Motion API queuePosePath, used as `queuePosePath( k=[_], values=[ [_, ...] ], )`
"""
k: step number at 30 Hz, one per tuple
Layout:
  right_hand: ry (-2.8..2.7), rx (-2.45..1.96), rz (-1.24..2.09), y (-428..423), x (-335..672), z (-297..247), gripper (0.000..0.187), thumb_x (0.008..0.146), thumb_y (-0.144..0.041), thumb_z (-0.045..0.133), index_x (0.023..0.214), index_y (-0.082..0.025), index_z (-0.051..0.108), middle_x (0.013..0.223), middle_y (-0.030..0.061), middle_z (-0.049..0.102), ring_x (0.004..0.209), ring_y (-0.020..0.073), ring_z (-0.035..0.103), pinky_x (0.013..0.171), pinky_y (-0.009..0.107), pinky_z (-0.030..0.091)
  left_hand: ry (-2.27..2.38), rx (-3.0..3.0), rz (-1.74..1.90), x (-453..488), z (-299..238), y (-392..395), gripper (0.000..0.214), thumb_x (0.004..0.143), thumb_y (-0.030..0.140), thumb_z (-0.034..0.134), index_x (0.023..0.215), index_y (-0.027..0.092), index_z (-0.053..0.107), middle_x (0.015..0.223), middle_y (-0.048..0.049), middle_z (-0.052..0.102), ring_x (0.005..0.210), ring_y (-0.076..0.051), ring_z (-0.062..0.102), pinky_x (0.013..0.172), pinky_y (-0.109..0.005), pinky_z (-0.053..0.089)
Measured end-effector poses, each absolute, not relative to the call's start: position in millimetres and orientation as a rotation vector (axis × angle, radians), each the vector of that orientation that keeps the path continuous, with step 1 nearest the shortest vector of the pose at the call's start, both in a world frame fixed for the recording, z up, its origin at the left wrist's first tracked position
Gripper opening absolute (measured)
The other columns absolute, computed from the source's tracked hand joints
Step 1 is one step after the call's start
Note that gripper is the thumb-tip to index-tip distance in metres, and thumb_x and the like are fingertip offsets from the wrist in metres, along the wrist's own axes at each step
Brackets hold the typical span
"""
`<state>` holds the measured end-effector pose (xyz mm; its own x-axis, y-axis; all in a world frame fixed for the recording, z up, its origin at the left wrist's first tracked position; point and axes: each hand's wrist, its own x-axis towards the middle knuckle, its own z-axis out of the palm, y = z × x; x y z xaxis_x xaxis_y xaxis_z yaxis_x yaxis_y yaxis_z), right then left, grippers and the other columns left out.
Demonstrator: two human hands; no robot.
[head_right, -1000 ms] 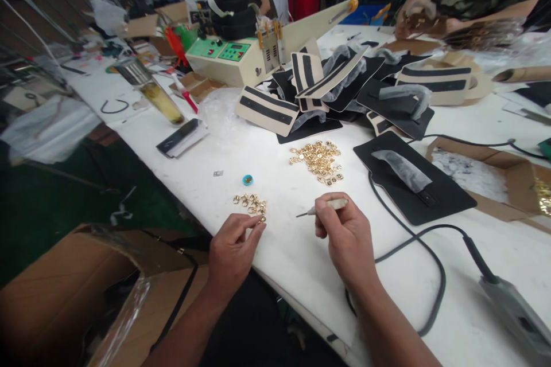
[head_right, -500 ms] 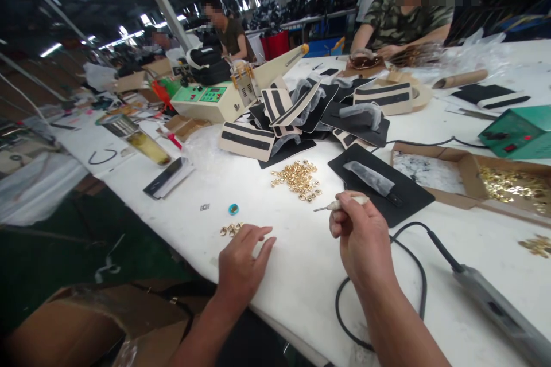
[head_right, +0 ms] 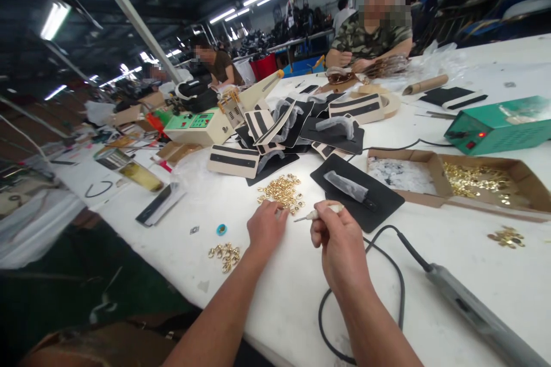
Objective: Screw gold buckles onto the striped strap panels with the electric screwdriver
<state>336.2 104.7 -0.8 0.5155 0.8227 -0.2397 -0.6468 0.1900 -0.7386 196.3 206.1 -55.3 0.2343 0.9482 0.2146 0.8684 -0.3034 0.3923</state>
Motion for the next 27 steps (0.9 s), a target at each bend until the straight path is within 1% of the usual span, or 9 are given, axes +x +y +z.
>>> queuePosePath(
  k=[3, 5, 7, 10, 13, 17, 22, 25, 27],
  values=[
    [-0.259, -0.919, 1.039, 105, 335, -3, 0.027, 0.08, -0.037, 0.084, 0.089, -0.019, 0.066, 0.066, -0.0039, 0.055, 0.054, 0.0084, 0.046, 0.044, 0.017, 0.036, 1.684, 2.284, 0.687, 198, -57, 204, 0.007, 0.094, 0.031, 0.069, 0.093, 0.024, 0.072, 0.104, -0.0057, 0.071, 0.102, -0.025, 0.064, 0.081, -0.034, 0.047],
    [-0.277, -0.932, 1.032, 105, 334, -5, 0.028, 0.081, -0.038, 0.084, 0.09, -0.019, 0.066, 0.067, -0.0038, 0.056, 0.054, 0.0087, 0.046, 0.044, 0.018, 0.037, 1.647, 2.247, 0.742, 198, -57, 201, 0.005, 0.093, 0.027, 0.069, 0.096, 0.023, 0.071, 0.104, -0.0054, 0.073, 0.102, -0.024, 0.065, 0.084, -0.034, 0.048],
    [-0.285, -0.941, 1.032, 106, 333, -7, 0.028, 0.08, -0.038, 0.084, 0.09, -0.019, 0.066, 0.068, -0.0036, 0.057, 0.054, 0.0088, 0.046, 0.044, 0.018, 0.037, 1.613, 2.182, 0.793, 193, -56, 195, 0.008, 0.093, 0.027, 0.069, 0.099, 0.023, 0.072, 0.095, -0.003, 0.075, 0.091, -0.021, 0.068, 0.082, -0.034, 0.051],
    [-0.296, -0.951, 1.056, 107, 329, -10, 0.029, 0.08, -0.039, 0.084, 0.09, -0.019, 0.066, 0.067, -0.0038, 0.056, 0.054, 0.0086, 0.045, 0.044, 0.018, 0.035, 1.566, 2.058, 0.85, 179, -49, 176, 0.011, 0.094, 0.031, 0.068, 0.099, 0.023, 0.073, 0.083, 0.001, 0.076, 0.071, -0.015, 0.069, 0.072, -0.029, 0.054],
    [-0.363, -0.994, 1.125, 104, 317, -15, 0.03, 0.082, -0.042, 0.083, 0.091, -0.018, 0.066, 0.066, -0.004, 0.056, 0.052, 0.0085, 0.045, 0.045, 0.019, 0.035, 1.488, 1.87, 0.962, 157, -42, 147, 0.011, 0.091, 0.031, 0.07, 0.096, 0.022, 0.075, 0.085, 0.0004, 0.078, 0.07, -0.014, 0.07, 0.068, -0.026, 0.056],
    [-0.547, -1.132, 1.173, 97, 298, -24, 0.031, 0.087, -0.046, 0.079, 0.089, -0.019, 0.066, 0.064, -0.004, 0.056, 0.052, 0.0094, 0.046, 0.049, 0.023, 0.037, 1.418, 1.604, 1.054, 129, -41, 109, 0.011, 0.086, 0.029, 0.074, 0.093, 0.022, 0.077, 0.082, 0.0003, 0.075, 0.063, -0.012, 0.066, 0.063, -0.025, 0.057],
    [-0.8, -1.279, 1.118, 90, 284, -32, 0.027, 0.092, -0.046, 0.073, 0.089, -0.021, 0.066, 0.065, -0.0036, 0.057, 0.055, 0.0121, 0.049, 0.055, 0.027, 0.041, 1.365, 1.376, 1.127, 114, -53, 89, 0.013, 0.084, 0.028, 0.076, 0.094, 0.022, 0.079, 0.088, -0.0011, 0.073, 0.07, -0.014, 0.066, 0.062, -0.025, 0.058],
    [-0.916, -1.361, 1.077, 86, 280, -32, 0.026, 0.094, -0.046, 0.071, 0.09, -0.021, 0.066, 0.065, -0.003, 0.058, 0.056, 0.0136, 0.051, 0.057, 0.029, 0.043, 1.359, 1.295, 1.15, 114, -56, 88, 0.016, 0.081, 0.026, 0.078, 0.097, 0.022, 0.079, 0.087, -0.001, 0.073, 0.07, -0.014, 0.067, 0.064, -0.025, 0.058],
    [-0.985, -1.408, 1.046, 85, 278, -30, 0.025, 0.095, -0.046, 0.07, 0.089, -0.022, 0.066, 0.064, -0.0032, 0.058, 0.057, 0.0141, 0.052, 0.058, 0.029, 0.043, 1.368, 1.287, 1.159, 114, -56, 88, 0.015, 0.08, 0.024, 0.079, 0.095, 0.022, 0.079, 0.086, -0.0012, 0.073, 0.073, -0.014, 0.068, 0.067, -0.026, 0.059]
  ],
)
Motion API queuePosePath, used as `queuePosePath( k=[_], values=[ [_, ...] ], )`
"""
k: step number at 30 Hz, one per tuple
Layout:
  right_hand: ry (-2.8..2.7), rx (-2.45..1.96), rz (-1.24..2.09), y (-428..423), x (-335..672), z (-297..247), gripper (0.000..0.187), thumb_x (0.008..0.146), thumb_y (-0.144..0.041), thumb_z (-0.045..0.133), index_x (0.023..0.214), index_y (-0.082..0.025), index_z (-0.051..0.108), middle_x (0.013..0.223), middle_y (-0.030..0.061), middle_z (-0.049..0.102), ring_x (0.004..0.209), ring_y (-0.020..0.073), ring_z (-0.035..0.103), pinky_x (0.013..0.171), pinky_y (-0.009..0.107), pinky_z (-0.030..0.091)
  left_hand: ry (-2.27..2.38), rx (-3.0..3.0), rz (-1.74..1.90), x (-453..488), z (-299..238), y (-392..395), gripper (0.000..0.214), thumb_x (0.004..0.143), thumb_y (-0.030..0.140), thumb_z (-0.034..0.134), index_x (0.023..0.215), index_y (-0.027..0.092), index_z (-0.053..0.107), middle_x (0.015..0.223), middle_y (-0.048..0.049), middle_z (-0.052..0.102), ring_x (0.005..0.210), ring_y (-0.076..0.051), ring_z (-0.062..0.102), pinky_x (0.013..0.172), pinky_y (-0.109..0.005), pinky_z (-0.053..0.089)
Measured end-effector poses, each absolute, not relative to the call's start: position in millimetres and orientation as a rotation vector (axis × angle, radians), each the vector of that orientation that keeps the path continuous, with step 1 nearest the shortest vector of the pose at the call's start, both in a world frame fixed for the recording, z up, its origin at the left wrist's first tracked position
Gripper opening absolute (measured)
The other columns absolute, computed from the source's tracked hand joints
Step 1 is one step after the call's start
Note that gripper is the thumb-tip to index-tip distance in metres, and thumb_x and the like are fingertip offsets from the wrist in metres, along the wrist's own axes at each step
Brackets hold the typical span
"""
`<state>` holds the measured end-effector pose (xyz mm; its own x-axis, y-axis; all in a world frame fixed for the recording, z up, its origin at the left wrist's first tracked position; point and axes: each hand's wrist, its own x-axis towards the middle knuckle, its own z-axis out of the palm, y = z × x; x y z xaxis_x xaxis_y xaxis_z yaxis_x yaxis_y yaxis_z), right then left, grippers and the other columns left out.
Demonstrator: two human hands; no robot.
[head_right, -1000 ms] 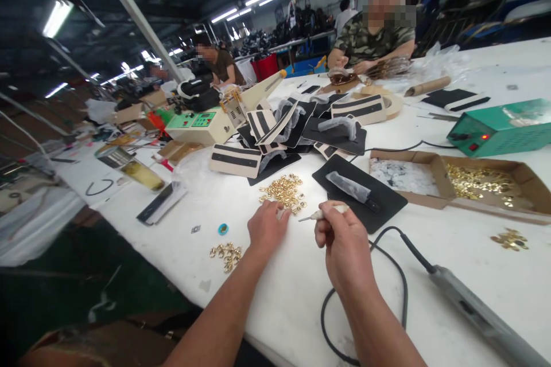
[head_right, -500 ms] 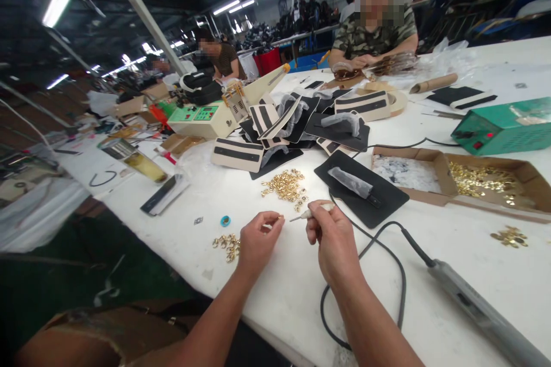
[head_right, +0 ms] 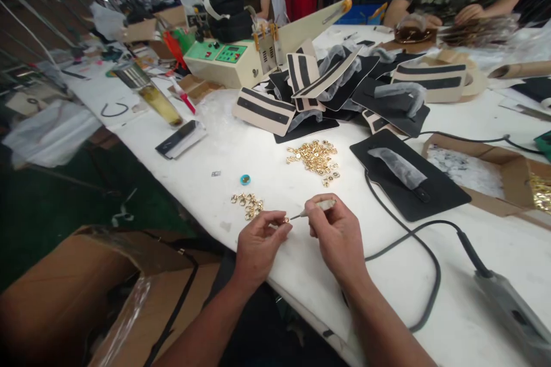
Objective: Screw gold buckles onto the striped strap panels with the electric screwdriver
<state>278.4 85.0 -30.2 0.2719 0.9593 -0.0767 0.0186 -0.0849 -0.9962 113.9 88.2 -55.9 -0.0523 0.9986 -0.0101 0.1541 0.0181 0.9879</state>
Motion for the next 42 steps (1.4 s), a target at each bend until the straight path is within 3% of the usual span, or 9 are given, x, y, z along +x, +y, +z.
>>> queuePosePath(
  k=[42],
  values=[
    [-1.134, -1.485, 0.917, 82.0, 277.2, -25.3, 0.026, 0.097, -0.046, 0.065, 0.086, -0.022, 0.064, 0.06, -0.0034, 0.061, 0.056, 0.0148, 0.055, 0.06, 0.029, 0.044, 1.354, 1.397, 1.195, 114.5, -53.3, 89.3, 0.009, 0.082, 0.017, 0.079, 0.089, 0.022, 0.08, 0.088, 0.0, 0.076, 0.078, -0.014, 0.07, 0.07, -0.024, 0.055]
  ],
)
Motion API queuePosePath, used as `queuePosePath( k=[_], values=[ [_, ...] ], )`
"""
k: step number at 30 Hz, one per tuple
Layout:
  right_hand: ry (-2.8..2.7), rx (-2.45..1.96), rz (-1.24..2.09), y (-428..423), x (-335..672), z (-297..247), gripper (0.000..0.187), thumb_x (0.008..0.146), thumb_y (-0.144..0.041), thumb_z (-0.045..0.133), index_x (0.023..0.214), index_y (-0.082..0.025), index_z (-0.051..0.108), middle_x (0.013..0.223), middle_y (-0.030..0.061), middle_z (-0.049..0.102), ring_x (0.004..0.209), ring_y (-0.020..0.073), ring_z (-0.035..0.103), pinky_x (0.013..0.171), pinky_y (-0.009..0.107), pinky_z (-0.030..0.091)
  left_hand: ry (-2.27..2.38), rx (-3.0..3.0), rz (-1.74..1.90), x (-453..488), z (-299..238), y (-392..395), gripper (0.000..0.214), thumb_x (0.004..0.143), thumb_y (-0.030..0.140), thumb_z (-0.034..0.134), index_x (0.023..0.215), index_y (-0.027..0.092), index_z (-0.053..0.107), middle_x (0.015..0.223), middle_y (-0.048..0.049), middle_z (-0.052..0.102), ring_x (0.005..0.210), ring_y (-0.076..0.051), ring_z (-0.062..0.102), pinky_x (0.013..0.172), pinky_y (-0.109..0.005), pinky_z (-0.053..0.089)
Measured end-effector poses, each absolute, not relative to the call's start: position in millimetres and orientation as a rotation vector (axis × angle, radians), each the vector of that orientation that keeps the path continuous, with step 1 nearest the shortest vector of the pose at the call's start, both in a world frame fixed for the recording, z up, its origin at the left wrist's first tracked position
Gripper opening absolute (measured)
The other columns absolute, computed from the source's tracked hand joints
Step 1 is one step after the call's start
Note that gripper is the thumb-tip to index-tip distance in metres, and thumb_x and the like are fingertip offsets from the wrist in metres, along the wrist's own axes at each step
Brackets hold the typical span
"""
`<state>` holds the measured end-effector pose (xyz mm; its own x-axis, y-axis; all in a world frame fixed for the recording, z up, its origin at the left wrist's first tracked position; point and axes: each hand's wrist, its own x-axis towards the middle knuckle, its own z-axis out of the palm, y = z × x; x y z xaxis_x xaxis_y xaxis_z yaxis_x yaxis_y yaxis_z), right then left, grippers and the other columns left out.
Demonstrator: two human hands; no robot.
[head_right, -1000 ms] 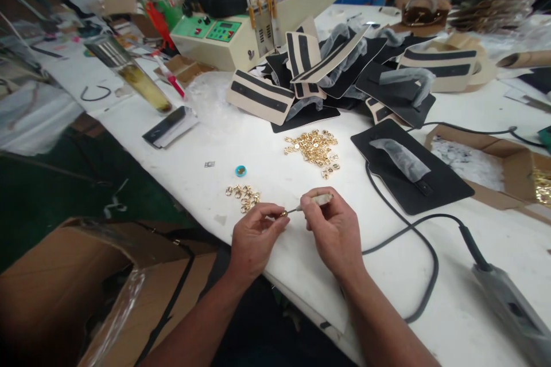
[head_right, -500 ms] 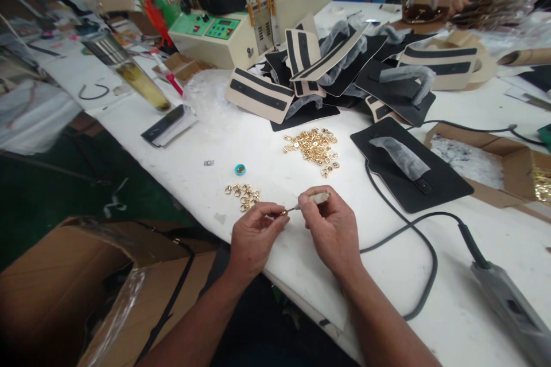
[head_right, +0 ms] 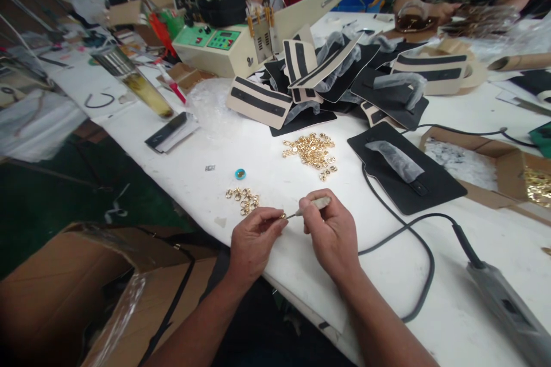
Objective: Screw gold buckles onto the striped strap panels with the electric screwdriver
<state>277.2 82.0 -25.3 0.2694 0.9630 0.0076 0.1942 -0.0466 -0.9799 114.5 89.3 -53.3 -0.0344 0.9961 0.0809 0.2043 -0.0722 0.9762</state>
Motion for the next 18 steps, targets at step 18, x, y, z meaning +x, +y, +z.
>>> queuePosePath(
  k=[18],
  values=[
    [-0.371, -1.01, 0.9, 101, 328, -5, 0.021, 0.084, -0.035, 0.08, 0.085, -0.02, 0.066, 0.064, -0.0046, 0.055, 0.053, 0.0096, 0.048, 0.047, 0.022, 0.038, 1.643, 2.561, 0.993, 84, -42, 118, 0.019, 0.099, 0.022, 0.063, 0.117, 0.023, 0.07, 0.101, -0.0048, 0.072, 0.097, -0.023, 0.069, 0.087, -0.035, 0.055]
  ],
)
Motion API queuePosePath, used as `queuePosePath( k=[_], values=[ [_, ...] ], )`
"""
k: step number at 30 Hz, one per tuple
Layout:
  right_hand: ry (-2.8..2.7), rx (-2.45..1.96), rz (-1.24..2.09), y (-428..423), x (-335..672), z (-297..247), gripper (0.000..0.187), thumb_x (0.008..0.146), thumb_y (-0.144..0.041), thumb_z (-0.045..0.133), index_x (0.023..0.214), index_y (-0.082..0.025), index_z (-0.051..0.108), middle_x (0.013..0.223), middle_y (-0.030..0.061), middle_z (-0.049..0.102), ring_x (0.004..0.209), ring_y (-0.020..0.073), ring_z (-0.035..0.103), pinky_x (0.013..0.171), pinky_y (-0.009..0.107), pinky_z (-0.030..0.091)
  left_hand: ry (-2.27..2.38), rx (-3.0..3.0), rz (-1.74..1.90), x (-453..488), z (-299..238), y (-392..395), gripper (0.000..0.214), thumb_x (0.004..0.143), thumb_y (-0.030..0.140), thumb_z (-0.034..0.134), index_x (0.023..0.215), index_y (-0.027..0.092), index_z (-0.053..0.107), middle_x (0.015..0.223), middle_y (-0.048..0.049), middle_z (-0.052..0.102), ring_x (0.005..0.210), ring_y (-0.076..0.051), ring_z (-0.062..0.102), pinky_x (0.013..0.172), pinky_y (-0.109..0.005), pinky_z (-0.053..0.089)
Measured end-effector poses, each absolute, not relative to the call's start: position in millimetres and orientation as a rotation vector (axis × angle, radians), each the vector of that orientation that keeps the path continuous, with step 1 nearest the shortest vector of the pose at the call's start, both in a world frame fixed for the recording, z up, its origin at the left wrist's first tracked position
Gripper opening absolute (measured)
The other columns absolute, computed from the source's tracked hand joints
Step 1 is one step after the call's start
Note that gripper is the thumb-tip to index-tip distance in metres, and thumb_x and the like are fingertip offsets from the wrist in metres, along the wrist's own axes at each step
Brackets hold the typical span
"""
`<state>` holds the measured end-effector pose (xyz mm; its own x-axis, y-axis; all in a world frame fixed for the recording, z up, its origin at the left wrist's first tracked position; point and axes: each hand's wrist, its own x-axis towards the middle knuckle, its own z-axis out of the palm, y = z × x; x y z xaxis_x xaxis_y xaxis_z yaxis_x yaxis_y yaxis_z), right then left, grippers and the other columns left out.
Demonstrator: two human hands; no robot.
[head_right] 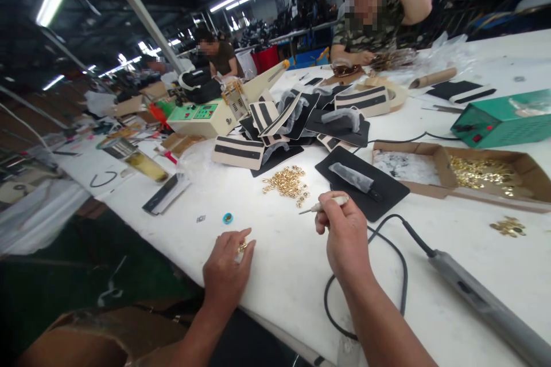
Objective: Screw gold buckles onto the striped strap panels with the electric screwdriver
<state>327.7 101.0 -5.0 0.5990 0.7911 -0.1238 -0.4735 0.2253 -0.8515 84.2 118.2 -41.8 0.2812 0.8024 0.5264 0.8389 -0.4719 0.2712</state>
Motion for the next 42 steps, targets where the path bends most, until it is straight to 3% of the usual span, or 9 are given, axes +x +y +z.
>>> queuePosePath(
  k=[4, 9, 12, 24, 32, 42],
  values=[
    [-0.311, -0.95, 0.908, 102, 335, -2, 0.023, 0.083, -0.036, 0.082, 0.084, -0.02, 0.065, 0.064, -0.0048, 0.054, 0.053, 0.0094, 0.047, 0.046, 0.021, 0.037, -1.56, -2.675, -0.848, 140, -36, 139, 0.019, 0.101, 0.022, 0.059, 0.115, 0.025, 0.071, 0.103, -0.0036, 0.072, 0.096, -0.02, 0.07, 0.082, -0.031, 0.055],
    [-0.296, -0.948, 0.93, 105, 339, -9, 0.027, 0.084, -0.039, 0.082, 0.087, -0.02, 0.065, 0.061, -0.0055, 0.053, 0.052, 0.0088, 0.047, 0.047, 0.02, 0.036, -1.622, -2.811, -0.398, 191, -40, 173, 0.028, 0.101, 0.025, 0.058, 0.128, 0.027, 0.067, 0.121, -0.0044, 0.069, 0.112, -0.022, 0.066, 0.086, -0.032, 0.055],
    [-0.285, -0.942, 0.945, 106, 340, -10, 0.027, 0.085, -0.04, 0.081, 0.087, -0.019, 0.065, 0.06, -0.0058, 0.053, 0.05, 0.0082, 0.047, 0.048, 0.02, 0.036, -1.635, -2.822, -0.299, 201, -41, 186, 0.027, 0.102, 0.028, 0.057, 0.127, 0.028, 0.068, 0.122, -0.0041, 0.069, 0.11, -0.021, 0.067, 0.082, -0.03, 0.055],
    [-0.283, -0.959, 0.987, 107, 339, -9, 0.029, 0.082, -0.041, 0.082, 0.087, -0.019, 0.065, 0.061, -0.0057, 0.054, 0.05, 0.0087, 0.046, 0.047, 0.02, 0.036, -1.556, -2.815, -0.284, 212, -46, 199, 0.023, 0.107, 0.034, 0.051, 0.106, 0.024, 0.073, 0.11, -0.0047, 0.07, 0.102, -0.02, 0.065, 0.076, -0.029, 0.05],
    [-0.286, -0.997, 0.973, 112, 336, -20, 0.03, 0.079, -0.04, 0.083, 0.087, -0.018, 0.064, 0.062, -0.0056, 0.052, 0.052, 0.009, 0.047, 0.046, 0.02, 0.036, -1.468, -2.856, -0.292, 213, -48, 198, 0.019, 0.104, 0.036, 0.059, 0.111, 0.027, 0.074, 0.109, -0.0041, 0.069, 0.103, -0.022, 0.064, 0.072, -0.029, 0.05],
    [-0.238, -0.992, 0.979, 115, 335, -20, 0.03, 0.076, -0.037, 0.085, 0.086, -0.018, 0.063, 0.062, -0.0056, 0.054, 0.05, 0.008, 0.045, 0.044, 0.019, 0.034, -1.443, -2.924, -0.41, 220, -56, 210, 0.019, 0.105, 0.031, 0.056, 0.097, 0.021, 0.071, 0.108, -0.0066, 0.069, 0.101, -0.024, 0.065, 0.073, -0.032, 0.05]
  ],
)
